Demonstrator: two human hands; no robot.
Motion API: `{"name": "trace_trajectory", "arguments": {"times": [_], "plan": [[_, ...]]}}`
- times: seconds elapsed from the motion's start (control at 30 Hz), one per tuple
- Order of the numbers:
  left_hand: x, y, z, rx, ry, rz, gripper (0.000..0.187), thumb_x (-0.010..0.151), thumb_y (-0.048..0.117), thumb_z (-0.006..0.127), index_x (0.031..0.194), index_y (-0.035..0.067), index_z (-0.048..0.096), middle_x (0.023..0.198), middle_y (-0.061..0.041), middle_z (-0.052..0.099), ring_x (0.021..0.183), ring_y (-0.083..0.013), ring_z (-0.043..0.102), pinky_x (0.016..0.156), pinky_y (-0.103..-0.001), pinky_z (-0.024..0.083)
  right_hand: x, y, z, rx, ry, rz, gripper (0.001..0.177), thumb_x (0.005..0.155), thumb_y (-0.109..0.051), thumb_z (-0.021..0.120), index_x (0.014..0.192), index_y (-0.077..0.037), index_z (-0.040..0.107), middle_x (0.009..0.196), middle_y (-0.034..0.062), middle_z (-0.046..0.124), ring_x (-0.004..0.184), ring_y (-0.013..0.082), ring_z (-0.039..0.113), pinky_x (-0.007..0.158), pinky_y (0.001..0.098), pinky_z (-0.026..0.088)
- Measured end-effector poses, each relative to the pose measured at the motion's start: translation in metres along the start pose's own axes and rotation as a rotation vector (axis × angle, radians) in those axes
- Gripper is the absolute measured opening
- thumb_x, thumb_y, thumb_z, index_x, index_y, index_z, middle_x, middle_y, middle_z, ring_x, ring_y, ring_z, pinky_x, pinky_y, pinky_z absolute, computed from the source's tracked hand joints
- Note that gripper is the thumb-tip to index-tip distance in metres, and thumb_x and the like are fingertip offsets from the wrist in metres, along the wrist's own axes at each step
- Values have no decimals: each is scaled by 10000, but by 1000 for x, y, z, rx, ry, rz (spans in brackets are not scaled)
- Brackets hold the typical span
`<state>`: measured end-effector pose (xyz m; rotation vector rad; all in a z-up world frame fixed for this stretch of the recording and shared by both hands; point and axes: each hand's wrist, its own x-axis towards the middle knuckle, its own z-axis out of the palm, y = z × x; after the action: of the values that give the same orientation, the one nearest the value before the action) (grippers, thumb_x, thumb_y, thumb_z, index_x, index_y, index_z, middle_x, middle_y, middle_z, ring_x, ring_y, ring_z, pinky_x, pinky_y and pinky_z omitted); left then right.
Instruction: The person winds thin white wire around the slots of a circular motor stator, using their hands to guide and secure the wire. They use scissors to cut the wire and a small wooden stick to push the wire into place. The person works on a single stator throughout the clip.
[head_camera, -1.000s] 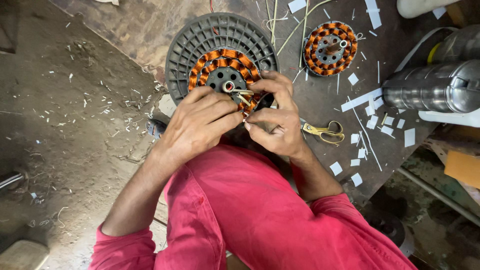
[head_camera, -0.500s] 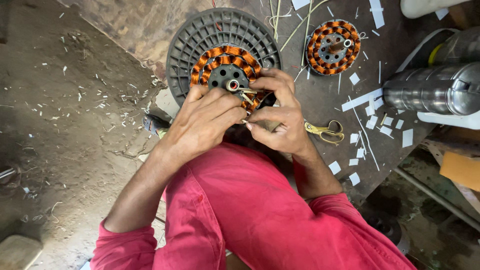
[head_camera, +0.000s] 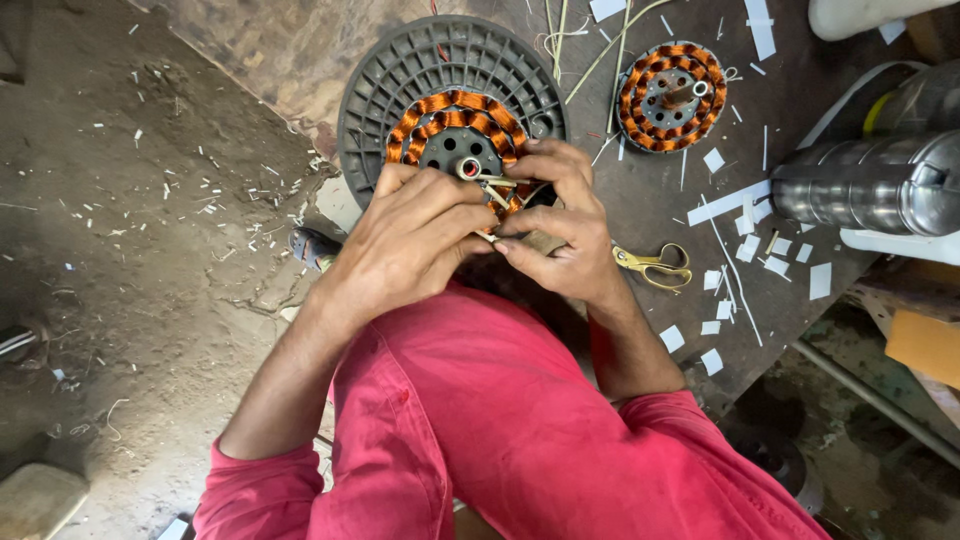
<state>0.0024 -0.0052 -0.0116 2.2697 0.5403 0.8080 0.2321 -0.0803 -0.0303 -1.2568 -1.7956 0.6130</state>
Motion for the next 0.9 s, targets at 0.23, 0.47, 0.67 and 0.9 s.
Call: {"name": "trace_trajectory", "arguments": {"times": [0.23, 0.47, 0.67, 0.9], "plan": [[-2, -1, 3, 75, 20, 8, 157, 924, 65, 737, 1072, 109, 711, 1102, -28, 631, 1030, -208, 627, 958, -390, 387, 1, 1, 3, -18, 4, -20, 197, 757, -122, 891, 897, -64, 765, 1315, 128, 630, 1385, 387, 486, 1187, 540, 406], [2, 3, 3, 114, 34, 14, 138, 922, 124, 770, 1039, 111, 699, 1088, -35, 636, 1004, -219, 620, 945, -405, 383, 0, 1, 4, -32, 2, -14, 200, 766, -133, 898, 897, -68, 761, 1321, 128, 632, 1392, 388, 486, 1194, 542, 407], [0, 0, -6, -49, 41, 3, 209, 881, 32, 745, 1064, 124, 702, 1070, -37, 641, 1020, -217, 625, 944, -366, 385, 3, 2, 2, -28, -2, -10, 191, 756, -112, 880, 898, -65, 760, 1304, 134, 634, 1371, 390, 506, 1174, 532, 433], [-2, 2, 5, 196, -5, 16, 191, 871, 98, 755, 1048, 129, 689, 1089, -27, 629, 1060, -228, 595, 951, -425, 384, 3, 1, 5, -62, 34, -23, 160, 728, -62, 837, 851, -50, 735, 1272, 142, 649, 1347, 401, 534, 1157, 529, 433]]}}
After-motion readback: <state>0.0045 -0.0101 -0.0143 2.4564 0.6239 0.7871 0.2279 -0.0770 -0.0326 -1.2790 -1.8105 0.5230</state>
